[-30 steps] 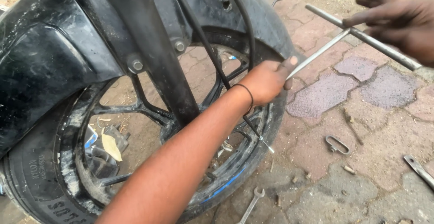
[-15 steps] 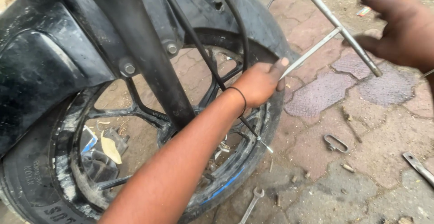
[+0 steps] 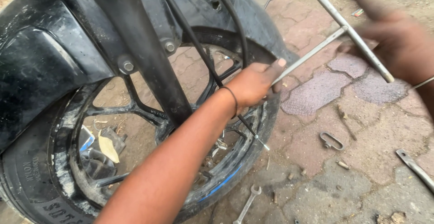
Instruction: Repairing the front wheel assembly and speedometer cable of a motorcycle.
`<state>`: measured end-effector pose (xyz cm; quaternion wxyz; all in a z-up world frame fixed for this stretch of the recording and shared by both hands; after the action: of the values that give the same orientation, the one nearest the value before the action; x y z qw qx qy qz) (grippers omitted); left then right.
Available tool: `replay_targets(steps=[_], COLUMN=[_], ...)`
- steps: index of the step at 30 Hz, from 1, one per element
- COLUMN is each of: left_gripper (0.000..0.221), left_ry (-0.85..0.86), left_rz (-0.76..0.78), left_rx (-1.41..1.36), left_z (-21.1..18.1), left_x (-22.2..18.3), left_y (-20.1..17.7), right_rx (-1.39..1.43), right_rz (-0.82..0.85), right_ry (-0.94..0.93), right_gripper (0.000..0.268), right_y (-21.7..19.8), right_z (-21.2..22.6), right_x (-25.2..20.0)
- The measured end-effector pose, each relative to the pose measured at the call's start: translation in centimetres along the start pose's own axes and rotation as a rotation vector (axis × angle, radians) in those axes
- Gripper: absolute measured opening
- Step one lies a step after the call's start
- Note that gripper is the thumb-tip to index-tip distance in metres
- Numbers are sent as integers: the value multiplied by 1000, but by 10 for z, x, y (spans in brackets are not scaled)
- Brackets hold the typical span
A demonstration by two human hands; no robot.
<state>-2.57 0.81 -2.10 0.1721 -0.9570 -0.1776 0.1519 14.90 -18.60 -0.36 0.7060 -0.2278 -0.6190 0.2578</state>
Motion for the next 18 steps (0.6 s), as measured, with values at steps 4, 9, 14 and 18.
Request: replay_targets(steps=[4,9,14,18], left_gripper=[57,60,65,68], left_ry=[-7,-9,-53,294], left_rz=[9,-7,-23,-134], left_rx=[-54,-65,199,400], left_z=[-8,-9,1,21], left_x=[-8,-9,-6,9], left_y=[-6,-7,7,18], right_rx=[81,123,82,-169], right_rz=[-42,-216,-90,272], right_ry=[181,470,763,1018], right_gripper=[36,30,39,50], right_y=[-1,-1,15,14], right_z=[11,27,36,57], right_x=[3,20,40,55])
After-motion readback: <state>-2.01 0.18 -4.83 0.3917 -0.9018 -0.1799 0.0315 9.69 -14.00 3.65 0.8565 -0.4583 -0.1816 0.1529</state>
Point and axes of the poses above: each hand's wrist, its own x-axis towards the middle knuckle, its own y-axis out of the palm, z = x × y, the point moved 4 cm from there along x, towards the middle knuckle, and after that the axes turned 9 degrees about -z, right-handed, at the moved point
